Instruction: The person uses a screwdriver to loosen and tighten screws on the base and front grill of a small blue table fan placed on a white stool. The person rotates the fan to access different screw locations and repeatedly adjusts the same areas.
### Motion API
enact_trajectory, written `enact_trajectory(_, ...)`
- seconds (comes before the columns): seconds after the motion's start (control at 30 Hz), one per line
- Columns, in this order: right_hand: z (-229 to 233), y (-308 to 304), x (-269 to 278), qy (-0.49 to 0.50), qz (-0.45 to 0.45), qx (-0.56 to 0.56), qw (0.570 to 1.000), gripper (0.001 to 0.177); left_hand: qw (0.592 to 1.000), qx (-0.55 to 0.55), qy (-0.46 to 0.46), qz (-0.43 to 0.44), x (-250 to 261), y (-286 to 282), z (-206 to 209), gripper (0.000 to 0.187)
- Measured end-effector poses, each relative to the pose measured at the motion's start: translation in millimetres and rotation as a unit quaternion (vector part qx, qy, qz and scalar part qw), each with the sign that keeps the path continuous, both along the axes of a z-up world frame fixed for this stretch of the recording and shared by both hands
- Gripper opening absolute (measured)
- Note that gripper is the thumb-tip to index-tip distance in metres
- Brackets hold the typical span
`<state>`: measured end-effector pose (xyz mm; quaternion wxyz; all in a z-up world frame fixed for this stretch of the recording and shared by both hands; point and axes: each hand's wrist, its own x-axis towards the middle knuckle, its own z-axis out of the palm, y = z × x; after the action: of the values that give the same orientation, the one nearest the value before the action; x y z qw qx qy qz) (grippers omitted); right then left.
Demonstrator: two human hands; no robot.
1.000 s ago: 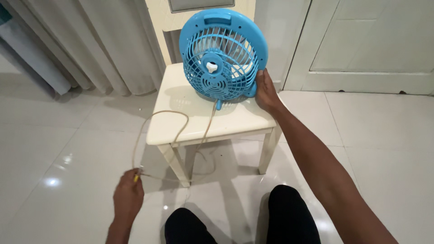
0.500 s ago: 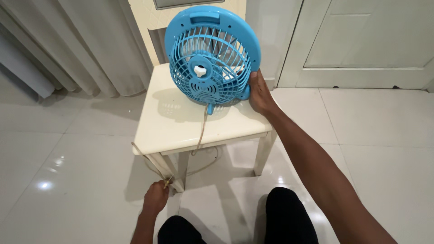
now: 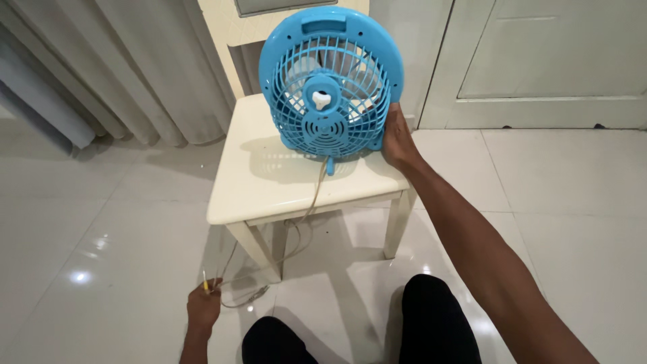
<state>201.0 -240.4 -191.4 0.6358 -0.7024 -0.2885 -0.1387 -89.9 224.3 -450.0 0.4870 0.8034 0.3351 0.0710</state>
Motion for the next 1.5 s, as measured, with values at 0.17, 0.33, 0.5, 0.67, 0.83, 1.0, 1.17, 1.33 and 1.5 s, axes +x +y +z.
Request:
enact_trajectory(0.17, -4.0, -3.2, 0.0, 0.055, 0.024, 0.043, 0.997, 0.075, 0.962, 0.274, 0.018, 0.007, -2.9, -3.8, 57.4, 0.021)
enact_trajectory(0.33, -6.8, -3.0, 4.3, 0.09, -0.016, 0.038, 0.995, 0.076, 0.959, 0.13, -0.249, 0.041, 14.1, -43.8, 167.7, 0.025)
enact_trajectory(0.5, -10.7, -6.2, 15.4, 0.089, 0.055, 0.078, 0.991, 0.074, 0.961, -0.042, -0.268, -0.058, 75.4, -113.1, 256.3, 0.027)
enact_trajectory(0.67, -16.1, -10.1, 28.1, 0.135, 0.085, 0.142, 0.977, 0.07, 0.928, -0.051, -0.348, -0.122, 154.4, -164.6, 298.4, 0.034)
enact_trajectory(0.83, -17.4, -8.4, 24.7, 0.169, 0.108, 0.156, 0.967, 0.066, 0.929, -0.106, -0.32, -0.151, 191.6, -179.4, 293.1, 0.042)
enact_trajectory(1.0, -15.3, -7.0, 25.8, 0.222, 0.112, 0.165, 0.955, 0.068, 0.913, -0.162, -0.311, -0.209, 198.4, -175.7, 269.8, 0.052)
enact_trajectory(1.17, -16.1, -9.6, 28.8, 0.21, 0.138, 0.155, 0.955, 0.061, 0.879, -0.195, -0.351, -0.259, 203.0, -169.1, 266.3, 0.062)
enact_trajectory(1.33, -22.5, -13.9, 31.4, 0.183, 0.147, 0.127, 0.964, 0.062, 0.896, -0.236, -0.291, -0.24, 192.4, -170.8, 277.3, 0.062)
enact_trajectory(1.5, -37.8, -22.1, 45.6, 0.193, 0.123, 0.135, 0.964, 0.07, 0.912, -0.205, -0.266, -0.235, 186.4, -174.8, 286.6, 0.059)
